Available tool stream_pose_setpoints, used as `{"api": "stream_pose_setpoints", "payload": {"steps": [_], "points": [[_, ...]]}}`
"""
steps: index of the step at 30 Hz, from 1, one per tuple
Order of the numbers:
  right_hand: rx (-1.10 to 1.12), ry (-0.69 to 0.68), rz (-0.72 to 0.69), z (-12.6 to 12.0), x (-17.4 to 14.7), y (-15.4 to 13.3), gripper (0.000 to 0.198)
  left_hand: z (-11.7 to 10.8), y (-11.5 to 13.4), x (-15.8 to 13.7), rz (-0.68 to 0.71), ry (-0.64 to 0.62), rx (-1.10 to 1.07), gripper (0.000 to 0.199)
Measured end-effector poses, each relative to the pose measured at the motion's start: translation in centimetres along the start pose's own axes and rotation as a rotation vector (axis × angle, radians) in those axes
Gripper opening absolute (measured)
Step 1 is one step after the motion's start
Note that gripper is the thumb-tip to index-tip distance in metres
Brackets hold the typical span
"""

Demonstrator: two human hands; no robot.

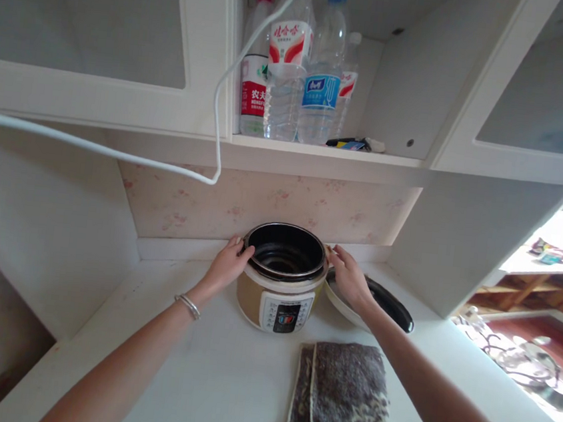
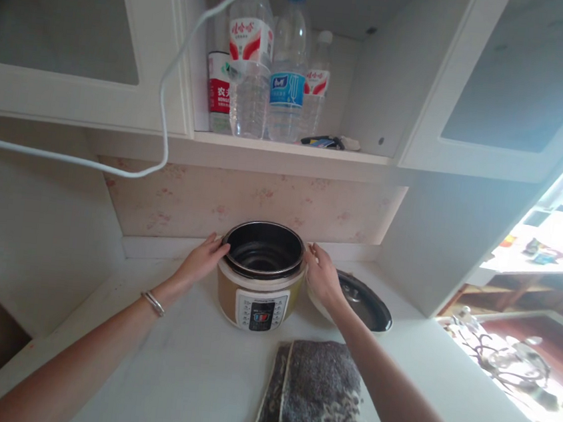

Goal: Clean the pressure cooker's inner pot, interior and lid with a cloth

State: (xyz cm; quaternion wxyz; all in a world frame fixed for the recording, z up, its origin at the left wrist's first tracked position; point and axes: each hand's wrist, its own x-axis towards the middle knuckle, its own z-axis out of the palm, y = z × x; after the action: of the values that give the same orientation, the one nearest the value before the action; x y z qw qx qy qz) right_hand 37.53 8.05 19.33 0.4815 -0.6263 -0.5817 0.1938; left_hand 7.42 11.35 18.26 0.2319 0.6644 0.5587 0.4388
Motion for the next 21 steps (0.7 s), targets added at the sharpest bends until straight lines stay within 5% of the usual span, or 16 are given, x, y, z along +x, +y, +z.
{"api": "stream_pose_setpoints", "payload": {"steps": [3, 10, 16, 21], "points": [[0.05, 0.013, 0.017, -1.5, -3.5, 2.0, 0.043, -1.0, -0.9, 1.4, 0.006, 0.054, 0.08, 0.039], [-0.187, -0.203, 0.082, -3.2, -10.4, 10.1, 0.034, -1.4, -1.8, 5.2, 0.009, 0.063, 0.139, 0.038], [-0.514, -0.06, 0.188, -4.1, -10.0, 18.7, 0.04, -0.2, -3.3, 7.3, -0.075, 0.066, 0.116, 0.039], [-0.434, 0.081, 0.376, -4.0, -7.8, 21.8, 0.051, 1.1, -5.2, 7.1, -0.155, 0.052, 0.065, 0.034]]}}
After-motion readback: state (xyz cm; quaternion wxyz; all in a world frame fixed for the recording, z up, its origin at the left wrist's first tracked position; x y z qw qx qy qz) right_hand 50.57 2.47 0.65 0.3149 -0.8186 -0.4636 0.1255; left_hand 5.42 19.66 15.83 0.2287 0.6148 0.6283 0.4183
